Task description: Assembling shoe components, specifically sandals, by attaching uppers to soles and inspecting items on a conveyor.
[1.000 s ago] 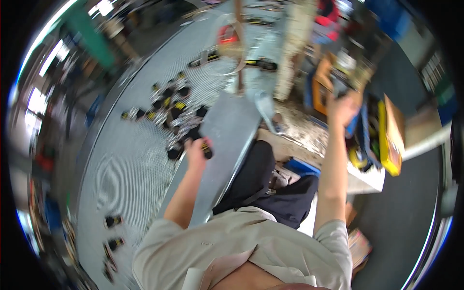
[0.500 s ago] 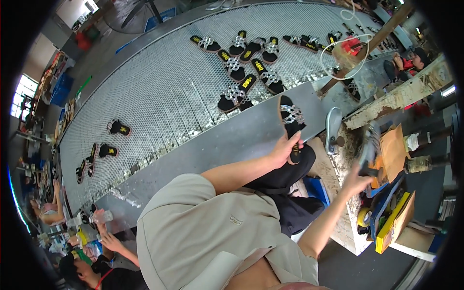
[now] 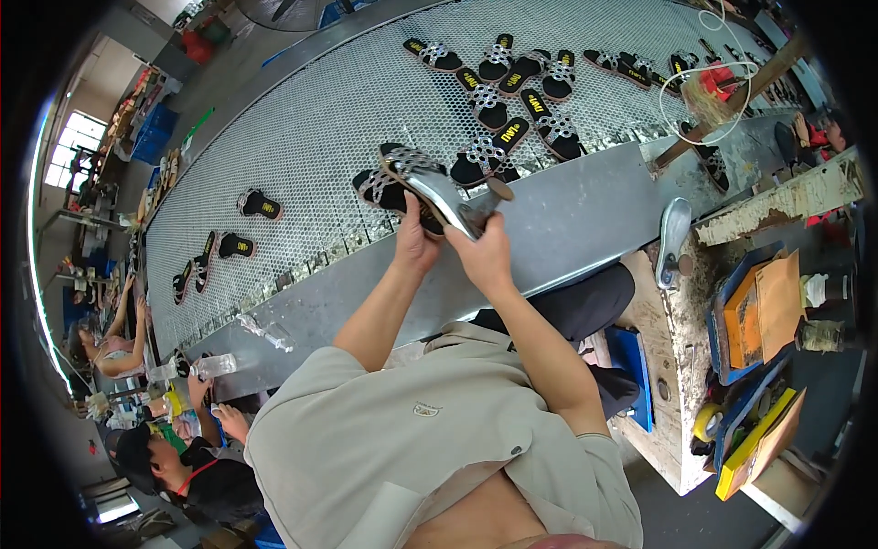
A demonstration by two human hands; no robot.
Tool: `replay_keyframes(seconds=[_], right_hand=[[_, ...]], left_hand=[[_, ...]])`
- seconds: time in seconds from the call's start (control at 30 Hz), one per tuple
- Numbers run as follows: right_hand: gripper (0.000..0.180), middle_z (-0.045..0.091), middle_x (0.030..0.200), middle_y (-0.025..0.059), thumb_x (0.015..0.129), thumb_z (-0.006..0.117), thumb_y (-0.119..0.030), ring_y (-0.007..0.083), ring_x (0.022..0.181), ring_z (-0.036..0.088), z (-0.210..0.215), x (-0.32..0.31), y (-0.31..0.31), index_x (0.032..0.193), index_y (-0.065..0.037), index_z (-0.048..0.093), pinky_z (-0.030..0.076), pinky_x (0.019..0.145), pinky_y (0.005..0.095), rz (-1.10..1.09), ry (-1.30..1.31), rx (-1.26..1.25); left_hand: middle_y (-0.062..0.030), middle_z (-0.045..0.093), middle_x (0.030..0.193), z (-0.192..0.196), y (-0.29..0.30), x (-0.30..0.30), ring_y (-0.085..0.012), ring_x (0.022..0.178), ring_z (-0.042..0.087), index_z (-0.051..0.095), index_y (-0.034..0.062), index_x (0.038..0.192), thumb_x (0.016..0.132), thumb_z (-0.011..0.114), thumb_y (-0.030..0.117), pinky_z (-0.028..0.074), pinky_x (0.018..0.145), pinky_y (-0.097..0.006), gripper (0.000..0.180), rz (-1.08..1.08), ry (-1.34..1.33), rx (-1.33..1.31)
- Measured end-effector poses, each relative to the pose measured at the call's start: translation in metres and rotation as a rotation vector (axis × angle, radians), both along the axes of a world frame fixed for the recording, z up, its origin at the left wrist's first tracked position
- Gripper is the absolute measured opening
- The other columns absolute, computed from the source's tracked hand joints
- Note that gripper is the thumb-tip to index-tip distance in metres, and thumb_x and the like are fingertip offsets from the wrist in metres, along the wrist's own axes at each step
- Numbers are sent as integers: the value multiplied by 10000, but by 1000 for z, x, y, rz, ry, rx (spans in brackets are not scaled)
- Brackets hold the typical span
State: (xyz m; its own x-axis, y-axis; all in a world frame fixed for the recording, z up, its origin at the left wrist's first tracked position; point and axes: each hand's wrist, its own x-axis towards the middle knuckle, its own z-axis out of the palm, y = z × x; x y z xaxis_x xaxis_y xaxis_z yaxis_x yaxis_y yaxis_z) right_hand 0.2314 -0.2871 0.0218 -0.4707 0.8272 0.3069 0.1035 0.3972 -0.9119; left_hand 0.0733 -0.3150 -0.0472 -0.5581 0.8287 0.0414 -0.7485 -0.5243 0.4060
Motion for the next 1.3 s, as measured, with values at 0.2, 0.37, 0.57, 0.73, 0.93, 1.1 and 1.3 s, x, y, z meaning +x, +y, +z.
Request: replay_keyframes(seconds=[0.2,0.37,0.57,0.73,0.93,1.1,1.3], right_hand=[[621,719,1115,209,840,853,-314,325,1016,713,12,-8,-16,1241,49,546,544,907,416,125,-40,-54],[635,735,1089,250,832,850,-336,407,1027,734,25,34,-18,1234,43,536,557,894,460,145,-55,-98],[633,733,1060,253,832,855,-332,419,981,735,-3,95,-7,1233,43,540,565,872,460,-38,-130,9],[615,725,1108,240,838,864,-267,379,1024,730,-10,120,-10,1248,52,533,559,910,449,-225,-95,-35],[695,655,1264,280,859,853,-259,405,1150,678,-5,128,33,1356,61,487,525,994,465,-496,61,93],[730,652,1271,288,848,866,-268,417,1168,675,2,150,48,1367,73,481,527,1010,455,-609,160,159],[669,715,1134,295,822,878,-285,423,1081,720,18,188,75,1267,73,530,551,954,467,-830,190,127]], left_hand=[[-45,683,1368,-27,-8,-51,-249,1242,657,609,134,1420,1075,598,450,543,1089,-452,468,127,-144,81],[-84,673,1207,-36,-36,-218,-261,1000,670,575,100,1330,1013,609,627,615,853,-409,616,641,-194,-38],[-163,657,1069,-44,-2,-132,-297,911,663,493,77,1370,1031,265,788,606,825,-458,820,616,-32,-404],[-109,667,1378,10,68,72,-292,1284,634,539,88,1481,1125,279,625,491,1121,-467,694,5,100,-310],[-85,681,1262,42,84,178,-184,1108,672,574,75,1389,1126,337,614,554,978,-375,645,-406,278,-78],[-94,678,1262,55,110,203,-181,1096,671,579,56,1374,1127,388,585,550,979,-368,614,-553,425,11],[-97,663,1352,54,161,232,-206,1273,598,561,40,1453,1123,453,550,470,1102,-410,618,-665,451,-48]])
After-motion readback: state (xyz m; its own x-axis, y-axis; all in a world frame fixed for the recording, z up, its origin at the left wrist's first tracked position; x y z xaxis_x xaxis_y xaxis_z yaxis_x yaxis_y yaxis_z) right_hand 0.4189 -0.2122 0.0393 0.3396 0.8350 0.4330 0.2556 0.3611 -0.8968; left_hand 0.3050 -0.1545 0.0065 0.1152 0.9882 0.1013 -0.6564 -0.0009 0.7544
